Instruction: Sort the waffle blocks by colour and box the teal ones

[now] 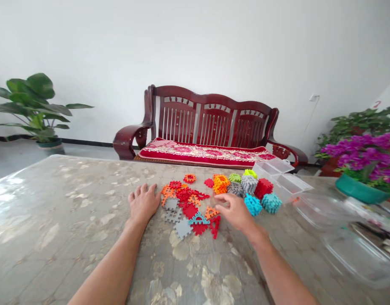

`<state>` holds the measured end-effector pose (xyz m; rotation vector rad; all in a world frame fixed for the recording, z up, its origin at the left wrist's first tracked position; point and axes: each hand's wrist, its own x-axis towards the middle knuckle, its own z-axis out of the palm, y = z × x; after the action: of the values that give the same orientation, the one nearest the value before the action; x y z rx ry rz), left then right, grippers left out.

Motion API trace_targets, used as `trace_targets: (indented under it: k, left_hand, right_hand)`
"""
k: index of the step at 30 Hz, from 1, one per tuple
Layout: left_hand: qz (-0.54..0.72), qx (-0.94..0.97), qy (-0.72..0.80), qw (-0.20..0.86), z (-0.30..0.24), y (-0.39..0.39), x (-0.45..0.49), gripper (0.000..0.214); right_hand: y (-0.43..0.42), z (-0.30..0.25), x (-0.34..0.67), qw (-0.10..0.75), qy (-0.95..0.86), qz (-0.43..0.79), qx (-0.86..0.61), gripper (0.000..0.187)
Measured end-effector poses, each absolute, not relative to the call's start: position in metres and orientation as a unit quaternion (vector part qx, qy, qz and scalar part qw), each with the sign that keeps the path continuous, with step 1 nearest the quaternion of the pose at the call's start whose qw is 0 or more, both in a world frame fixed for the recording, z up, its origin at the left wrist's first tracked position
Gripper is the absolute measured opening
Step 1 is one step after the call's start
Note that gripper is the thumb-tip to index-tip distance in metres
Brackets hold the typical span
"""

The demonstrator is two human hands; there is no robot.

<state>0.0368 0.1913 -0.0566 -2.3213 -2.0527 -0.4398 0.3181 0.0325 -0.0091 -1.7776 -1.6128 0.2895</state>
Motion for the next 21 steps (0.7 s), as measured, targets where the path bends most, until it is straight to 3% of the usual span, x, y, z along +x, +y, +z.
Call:
trace_targets:
  k: [6,11,17,21]
  left_hand:
    - [-0.149,-0.741,-0.655,0.003,-0.055,0.19,0.038,0.051]
    - [-0.147,-0.74,-0.656,0.007,-0.056,0.19,0.038,0.051]
    - [-0.143,-0.742,-0.655,0.01,-0.055,0.189,0.038,0.051]
    - [-0.137,-0.742,-0.657,0.006,-0.054,0.19,0.038,0.052]
  right_hand:
    - [0.032,-0.018,0.28,0.255,-0.742,0.123,-0.608,0.058]
    - [0.035,-0.024,0.276,0.205,-0.769,0.084,-0.6,0.045]
    - [0.036,-0.031,0.274,0.223,-0.757,0.05,-0.612,0.031]
    - [0.039,-0.034,0.282,0.302,-0.695,0.057,-0.65,0.035]
